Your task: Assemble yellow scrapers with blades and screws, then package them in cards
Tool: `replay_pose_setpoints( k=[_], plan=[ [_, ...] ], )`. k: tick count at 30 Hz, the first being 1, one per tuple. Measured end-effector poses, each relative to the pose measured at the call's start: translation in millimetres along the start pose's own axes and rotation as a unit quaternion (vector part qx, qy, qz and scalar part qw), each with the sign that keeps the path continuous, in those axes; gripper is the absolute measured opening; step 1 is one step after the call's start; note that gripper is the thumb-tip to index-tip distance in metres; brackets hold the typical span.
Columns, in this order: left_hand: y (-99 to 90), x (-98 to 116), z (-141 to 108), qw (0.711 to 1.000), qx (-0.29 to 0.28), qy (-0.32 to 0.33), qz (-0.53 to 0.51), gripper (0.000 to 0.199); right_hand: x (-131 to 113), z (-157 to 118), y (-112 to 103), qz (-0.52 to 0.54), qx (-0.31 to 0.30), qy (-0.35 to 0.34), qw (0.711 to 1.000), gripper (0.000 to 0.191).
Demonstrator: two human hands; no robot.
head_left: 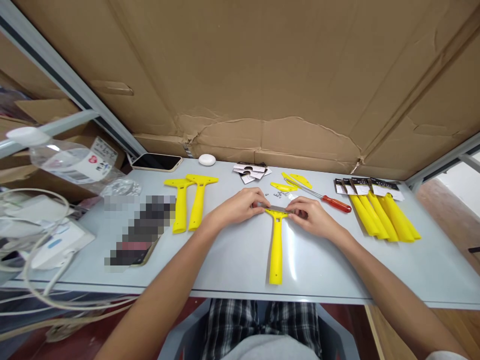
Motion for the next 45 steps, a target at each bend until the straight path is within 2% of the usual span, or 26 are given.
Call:
replay_pose_setpoints(
  k=[8, 15, 37, 45],
  plan=[
    [0.0, 4.0, -0.1, 1.0, 0.016, 0.002, -0.002, 0.028, 3.0, -1.5, 0.9, -0.025, -0.009, -0.021, 0.999, 0.021],
    [0.1, 4.7, 0.0, 1.0, 0.023, 0.018, -0.012, 0.021, 4.8, -2.8, 3.2, -0.029, -0.01, -0.024, 0.999, 0.018],
    [5.0, 3.0, -0.8, 0.998, 0.013, 0.015, 0.057, 0.033, 2.7, -7.5, 9.9, -0.086, -0.012, -0.049, 0.995, 0.03],
    [3.8, 5.5, -0.8, 0.998, 0.018, 0.012, 0.051, 0.029, 2.5, -8.1, 10.4, -0.09, -0.014, -0.054, 0.994, 0.031]
  ],
)
Point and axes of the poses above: each hand's wrist, its own z-axis towards the middle knuckle, its own y-axis out of the palm, x = y × z, the point moved 7 cm from there along z, towards the middle knuckle, and after that the axes turned 7 degrees about x, right-handed, at the moved point
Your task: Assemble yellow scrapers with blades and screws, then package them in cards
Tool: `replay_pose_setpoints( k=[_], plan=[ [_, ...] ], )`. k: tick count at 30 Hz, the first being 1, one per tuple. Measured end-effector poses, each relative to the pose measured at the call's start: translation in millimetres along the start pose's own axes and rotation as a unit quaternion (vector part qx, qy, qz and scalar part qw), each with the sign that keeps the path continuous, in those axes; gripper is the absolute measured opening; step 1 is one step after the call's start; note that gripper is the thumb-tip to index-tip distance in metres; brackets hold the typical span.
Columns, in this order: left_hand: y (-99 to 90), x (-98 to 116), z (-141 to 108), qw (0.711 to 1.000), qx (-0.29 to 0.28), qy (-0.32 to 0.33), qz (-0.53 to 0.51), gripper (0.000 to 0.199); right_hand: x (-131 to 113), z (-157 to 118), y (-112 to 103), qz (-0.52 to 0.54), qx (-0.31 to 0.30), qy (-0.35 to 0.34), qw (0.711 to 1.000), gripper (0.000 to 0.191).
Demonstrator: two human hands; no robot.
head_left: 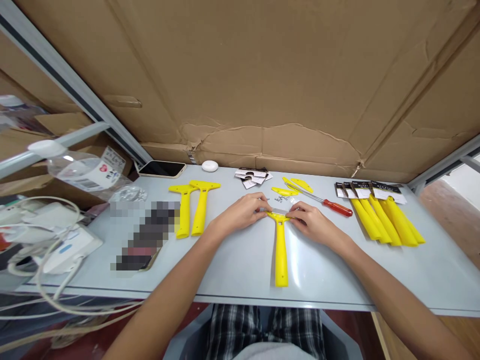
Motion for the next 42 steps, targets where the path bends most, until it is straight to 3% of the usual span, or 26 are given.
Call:
replay_pose_setpoints(
  k=[42],
  plan=[
    [-4.5, 4.3, 2.5, 0.996, 0.059, 0.058, 0.036, 0.022, 6.6, -0.3, -12.7, -0.079, 0.04, -0.041, 0.995, 0.029]
  ],
)
Point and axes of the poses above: each hand's wrist, its own z-axis towards the middle knuckle, its own y-axis out of the palm, x = y × z, the point moved 7 cm from there along z, towards the middle knuckle, and after that the axes turned 7 degrees about x, right-handed, at the moved point
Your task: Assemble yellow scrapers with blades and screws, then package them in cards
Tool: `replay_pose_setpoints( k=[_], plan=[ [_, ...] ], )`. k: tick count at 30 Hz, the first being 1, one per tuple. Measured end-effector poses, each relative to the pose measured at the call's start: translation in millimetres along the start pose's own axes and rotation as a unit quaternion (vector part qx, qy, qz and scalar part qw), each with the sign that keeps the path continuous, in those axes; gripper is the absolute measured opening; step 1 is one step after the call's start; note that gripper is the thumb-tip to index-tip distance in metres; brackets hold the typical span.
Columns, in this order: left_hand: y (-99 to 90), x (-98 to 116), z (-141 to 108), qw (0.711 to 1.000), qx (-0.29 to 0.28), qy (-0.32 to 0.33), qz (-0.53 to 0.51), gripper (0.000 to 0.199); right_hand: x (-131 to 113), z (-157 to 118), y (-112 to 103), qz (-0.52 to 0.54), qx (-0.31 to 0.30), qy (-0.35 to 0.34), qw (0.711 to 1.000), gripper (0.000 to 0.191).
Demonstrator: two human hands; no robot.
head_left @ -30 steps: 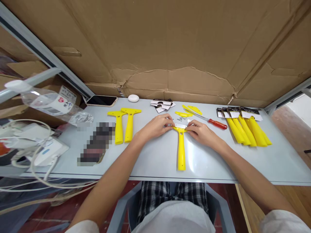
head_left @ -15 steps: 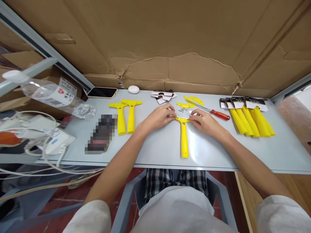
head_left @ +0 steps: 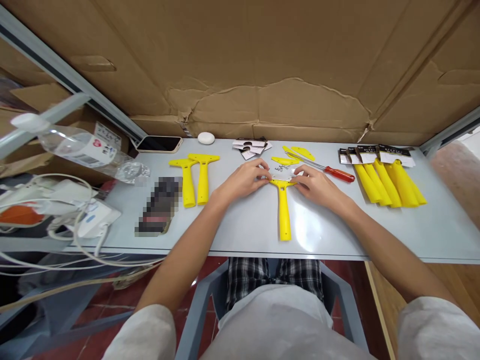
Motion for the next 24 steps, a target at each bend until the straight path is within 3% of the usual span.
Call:
replay_pose_setpoints(
  k=[9, 13, 18, 24],
  plan=[
    [-2.3, 0.8, 0.4, 1.0, 0.003, -0.004, -0.005, 0.022, -0.1, 0.1, -0.4, -0.006, 0.003, -0.003, 1.0, 0.029],
    [-12.2, -0.6, 1.4, 0.999, 0.031, -0.012, -0.015, 0.033, 0.3, 2.7, -12.4, 0.0, 0.031, -0.007, 0.999, 0.028],
    [-24.5, -7.7, 1.2, 0.996, 0.066, -0.058, 0.008, 0.045, 18.2, 3.4, -24.9, 0.013, 0.073, 0.028, 0.997, 0.038],
    [-13.1, -18.5, 1.6, 0.994, 0.054, -0.089, 0.024, 0.052, 35.0, -0.6, -14.9, 0.019, 0.056, 0.057, 0.997, 0.043]
  ],
)
Point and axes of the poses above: each hand's wrist, its own z-axis towards the middle knuckle, its own y-axis out of the palm, x = y × z, the point moved 7 cm from there along z, towards the middle knuckle, and after that the axes turned 7 degrees about x, right-handed, at the moved point
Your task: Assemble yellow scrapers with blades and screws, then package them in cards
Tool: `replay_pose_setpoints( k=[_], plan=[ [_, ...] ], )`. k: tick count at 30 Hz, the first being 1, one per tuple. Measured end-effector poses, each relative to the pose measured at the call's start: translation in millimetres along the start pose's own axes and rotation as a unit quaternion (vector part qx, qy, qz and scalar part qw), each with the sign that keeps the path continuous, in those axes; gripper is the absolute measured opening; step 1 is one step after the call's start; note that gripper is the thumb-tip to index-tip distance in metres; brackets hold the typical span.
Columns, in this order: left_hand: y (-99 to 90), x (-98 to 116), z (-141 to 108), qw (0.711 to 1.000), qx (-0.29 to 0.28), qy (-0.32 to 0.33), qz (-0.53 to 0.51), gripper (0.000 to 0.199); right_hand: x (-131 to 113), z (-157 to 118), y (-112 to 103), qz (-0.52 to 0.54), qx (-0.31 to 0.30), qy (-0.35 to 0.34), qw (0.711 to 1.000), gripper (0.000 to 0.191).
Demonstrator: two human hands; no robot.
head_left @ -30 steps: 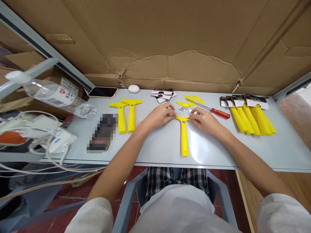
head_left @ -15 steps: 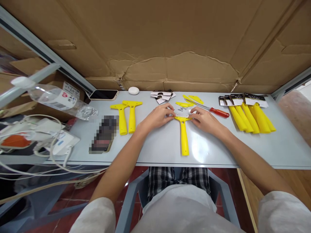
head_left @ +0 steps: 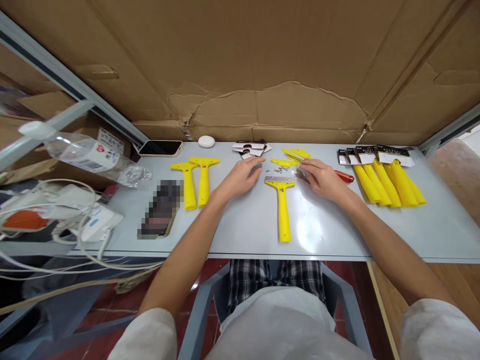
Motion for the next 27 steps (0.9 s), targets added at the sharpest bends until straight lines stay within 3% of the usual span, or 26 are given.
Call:
replay_pose_setpoints(
  k=[6, 18, 22, 27],
  plan=[
    [19.6, -12.0, -2.4, 0.998, -0.047, -0.006, 0.05, 0.055, -2.1, -1.7, 7.3, -0.007, -0.041, 0.002, 0.999, 0.049],
    [28.0, -7.8, -5.7, 0.996, -0.036, 0.028, 0.072, 0.052, -0.4, 3.2, 11.2, -0.052, -0.031, -0.041, 0.997, 0.043],
    [29.2, -9.9, -5.3, 0.997, -0.029, 0.036, 0.061, 0.051, 4.4, 16.4, 10.9, -0.099, -0.028, -0.033, 0.994, 0.037],
    [28.1, -10.1, -4.5, 0.998, -0.03, 0.031, 0.046, 0.05, 5.5, 45.9, 26.9, -0.138, -0.07, -0.024, 0.988, 0.032]
  ],
)
Point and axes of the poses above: each hand's wrist, its own z-axis towards the middle knuckle, its own y-axis out of the palm, x = y × z, the point moved 7 cm from there along z, towards the middle knuckle, and after that the axes turned 7 degrees about x, right-handed, at the moved point
